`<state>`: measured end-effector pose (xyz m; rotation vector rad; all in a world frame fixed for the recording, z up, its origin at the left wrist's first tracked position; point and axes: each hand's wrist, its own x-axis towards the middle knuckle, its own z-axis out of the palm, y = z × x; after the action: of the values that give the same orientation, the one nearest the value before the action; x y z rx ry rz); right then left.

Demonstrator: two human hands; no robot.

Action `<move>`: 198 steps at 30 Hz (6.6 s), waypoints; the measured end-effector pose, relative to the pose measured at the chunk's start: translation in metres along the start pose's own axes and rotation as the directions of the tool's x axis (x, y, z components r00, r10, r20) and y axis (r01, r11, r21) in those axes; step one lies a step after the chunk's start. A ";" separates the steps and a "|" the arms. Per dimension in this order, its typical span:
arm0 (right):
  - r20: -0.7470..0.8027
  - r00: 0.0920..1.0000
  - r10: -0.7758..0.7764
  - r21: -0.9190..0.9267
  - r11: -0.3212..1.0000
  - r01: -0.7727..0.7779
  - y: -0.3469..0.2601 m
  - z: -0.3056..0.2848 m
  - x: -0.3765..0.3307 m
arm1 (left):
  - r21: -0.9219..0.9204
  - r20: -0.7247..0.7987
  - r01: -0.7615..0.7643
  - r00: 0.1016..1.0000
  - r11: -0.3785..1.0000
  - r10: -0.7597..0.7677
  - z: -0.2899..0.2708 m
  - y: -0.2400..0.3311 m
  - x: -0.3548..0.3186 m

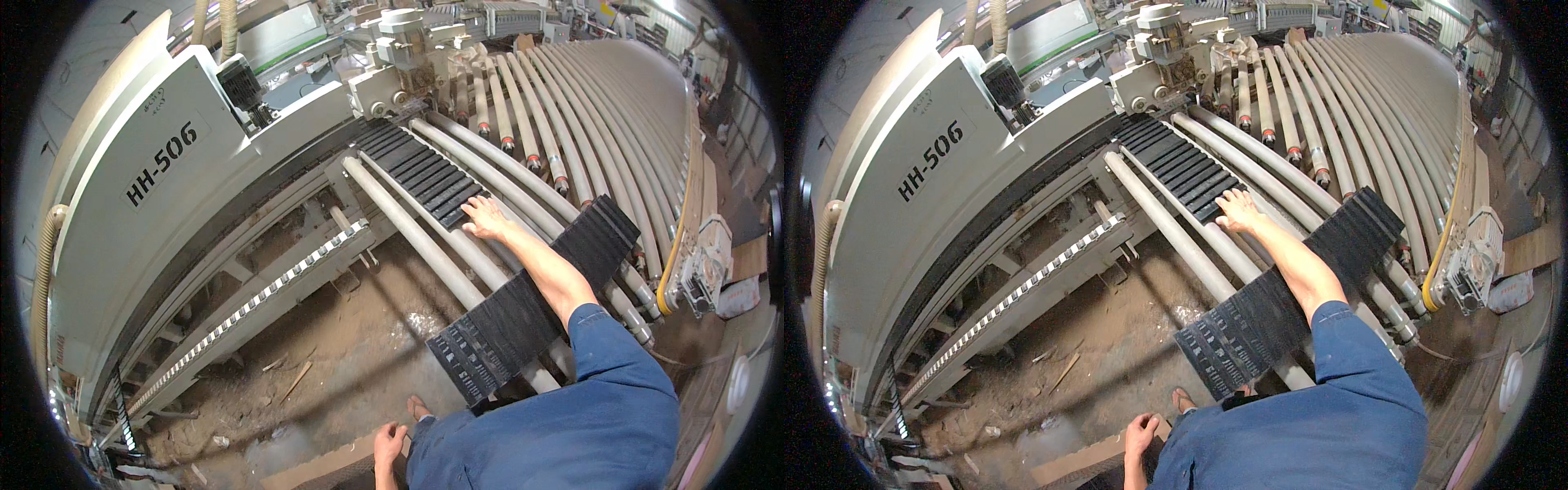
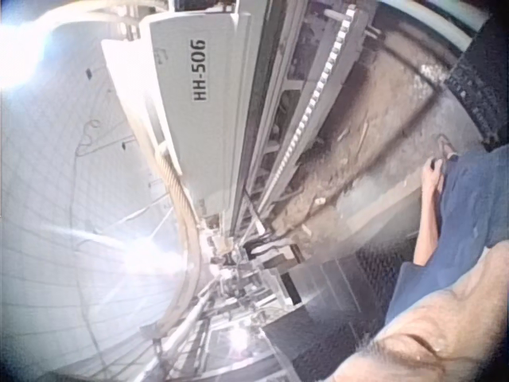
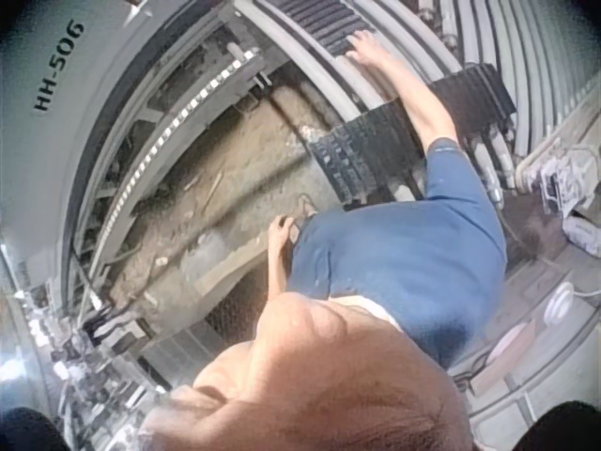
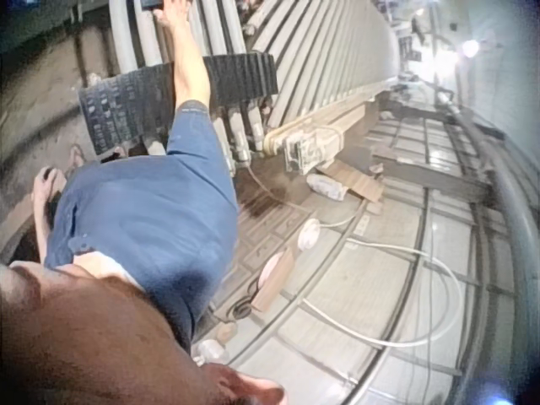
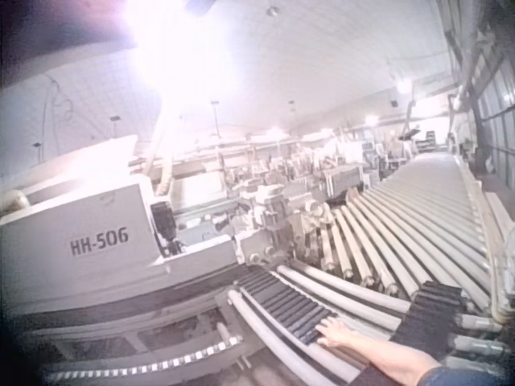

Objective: The person repeatedly picks up dark rectangular panels from a roller conveyor, turns them over, and stacks them on a growing pile. The person handles the panels one at a time, inspecting them briefly before placing them on the stack.

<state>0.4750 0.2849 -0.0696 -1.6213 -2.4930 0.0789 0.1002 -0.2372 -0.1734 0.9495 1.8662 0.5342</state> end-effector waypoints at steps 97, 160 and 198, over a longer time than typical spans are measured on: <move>0.001 0.163 0.987 1.000 0.000 -0.007 -0.010 -0.008 -0.299 | -0.815 0.228 -0.004 0.917 0.579 0.328 0.091 0.225 0.005; -0.160 0.119 0.980 0.928 0.190 -0.320 -0.013 -0.008 -0.295 | -0.829 0.179 -0.045 0.923 0.557 0.341 0.087 0.213 0.023; 0.598 0.616 0.512 0.642 0.153 -0.751 0.081 -0.127 -0.311 | -0.733 0.412 0.387 0.907 0.560 -0.087 -0.131 0.110 0.046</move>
<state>0.6927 0.0285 0.0098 -1.9756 -1.0907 1.4778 0.0151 -0.1301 -0.0614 0.1262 1.1784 0.8817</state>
